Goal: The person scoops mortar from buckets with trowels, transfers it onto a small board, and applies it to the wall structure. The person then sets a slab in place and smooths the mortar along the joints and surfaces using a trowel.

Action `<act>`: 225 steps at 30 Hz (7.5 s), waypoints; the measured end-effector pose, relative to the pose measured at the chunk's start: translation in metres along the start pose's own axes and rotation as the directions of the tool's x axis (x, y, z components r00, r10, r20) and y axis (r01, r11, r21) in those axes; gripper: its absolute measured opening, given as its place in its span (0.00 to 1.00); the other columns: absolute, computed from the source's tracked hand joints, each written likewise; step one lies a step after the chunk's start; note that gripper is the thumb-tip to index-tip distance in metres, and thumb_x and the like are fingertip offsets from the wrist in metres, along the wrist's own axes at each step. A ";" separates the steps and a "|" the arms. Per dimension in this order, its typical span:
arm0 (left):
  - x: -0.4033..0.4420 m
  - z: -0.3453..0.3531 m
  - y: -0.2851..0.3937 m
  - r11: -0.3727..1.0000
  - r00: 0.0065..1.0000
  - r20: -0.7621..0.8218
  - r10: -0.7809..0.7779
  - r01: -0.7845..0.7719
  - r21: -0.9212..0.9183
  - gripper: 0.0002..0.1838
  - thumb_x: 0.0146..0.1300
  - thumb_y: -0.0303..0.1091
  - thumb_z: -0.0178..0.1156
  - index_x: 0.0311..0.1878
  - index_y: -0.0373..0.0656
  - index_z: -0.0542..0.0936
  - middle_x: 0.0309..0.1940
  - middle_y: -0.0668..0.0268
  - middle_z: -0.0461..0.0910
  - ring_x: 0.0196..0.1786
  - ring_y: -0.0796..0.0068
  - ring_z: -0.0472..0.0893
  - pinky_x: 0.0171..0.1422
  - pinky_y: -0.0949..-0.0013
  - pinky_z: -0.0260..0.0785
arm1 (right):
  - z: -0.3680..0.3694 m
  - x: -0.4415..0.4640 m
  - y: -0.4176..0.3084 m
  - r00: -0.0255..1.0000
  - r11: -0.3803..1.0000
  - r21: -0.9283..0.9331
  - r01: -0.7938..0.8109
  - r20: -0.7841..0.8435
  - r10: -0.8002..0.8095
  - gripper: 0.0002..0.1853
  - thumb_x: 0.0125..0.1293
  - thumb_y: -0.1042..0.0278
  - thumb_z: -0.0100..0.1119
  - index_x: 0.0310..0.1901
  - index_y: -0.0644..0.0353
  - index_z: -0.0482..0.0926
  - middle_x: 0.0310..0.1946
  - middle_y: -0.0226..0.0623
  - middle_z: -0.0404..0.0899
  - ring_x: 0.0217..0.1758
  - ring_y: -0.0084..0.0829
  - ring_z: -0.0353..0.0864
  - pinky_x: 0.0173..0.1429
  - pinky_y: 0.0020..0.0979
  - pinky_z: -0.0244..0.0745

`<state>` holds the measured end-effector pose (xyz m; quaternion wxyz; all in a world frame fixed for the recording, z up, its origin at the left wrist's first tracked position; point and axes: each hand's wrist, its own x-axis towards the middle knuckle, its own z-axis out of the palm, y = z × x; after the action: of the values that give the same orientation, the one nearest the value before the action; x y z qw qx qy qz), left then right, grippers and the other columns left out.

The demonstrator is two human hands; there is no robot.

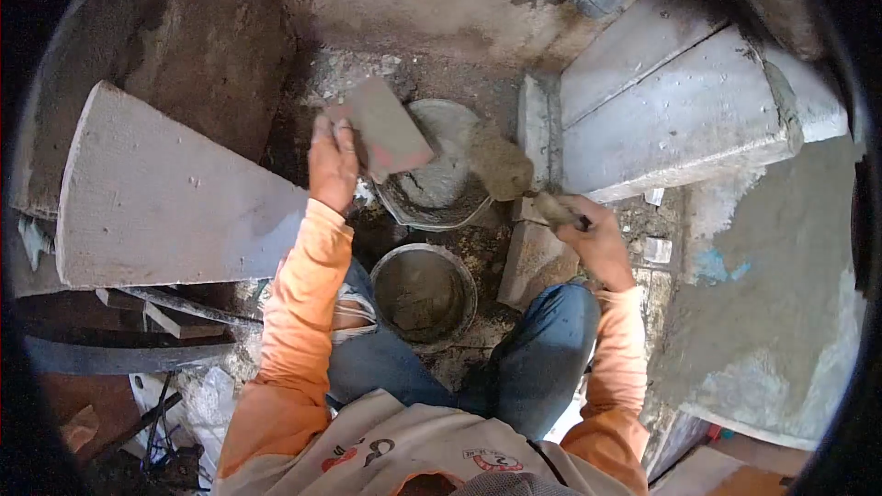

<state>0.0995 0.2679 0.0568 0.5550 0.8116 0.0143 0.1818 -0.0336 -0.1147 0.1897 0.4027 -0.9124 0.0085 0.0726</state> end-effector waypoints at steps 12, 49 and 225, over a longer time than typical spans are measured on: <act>-0.023 0.036 0.063 0.720 0.845 0.484 -0.229 0.482 -0.500 0.17 0.82 0.42 0.51 0.61 0.40 0.74 0.38 0.64 0.82 0.31 0.75 0.82 0.33 0.68 0.80 | 0.035 -0.028 -0.071 0.916 0.736 -0.665 0.128 -0.206 -0.345 0.31 0.59 0.63 0.72 0.66 0.50 0.79 0.45 0.40 0.81 0.46 0.46 0.84 0.44 0.44 0.81; 0.121 0.275 0.373 0.368 0.807 0.588 0.055 0.531 -0.763 0.19 0.84 0.32 0.39 0.70 0.34 0.64 0.62 0.46 0.77 0.59 0.50 0.85 0.58 0.51 0.89 | 0.053 -0.226 0.045 0.566 0.954 0.284 -0.098 -0.773 0.288 0.25 0.72 0.66 0.67 0.65 0.70 0.75 0.56 0.44 0.80 0.58 0.36 0.79 0.66 0.35 0.72; 0.170 0.332 0.376 -0.185 0.790 0.483 0.378 0.575 -0.797 0.17 0.81 0.42 0.46 0.66 0.57 0.77 0.62 0.71 0.80 0.65 0.66 0.76 0.62 0.57 0.77 | -0.160 0.071 -0.132 0.499 0.374 -0.814 -0.445 -0.572 -0.651 0.15 0.69 0.68 0.55 0.54 0.62 0.79 0.45 0.45 0.77 0.38 0.47 0.89 0.32 0.46 0.85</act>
<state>0.2939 -0.1352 0.3400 0.9503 0.0833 -0.2321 -0.1899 0.0663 -0.1405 0.3831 -0.2363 -0.8667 0.0939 -0.4292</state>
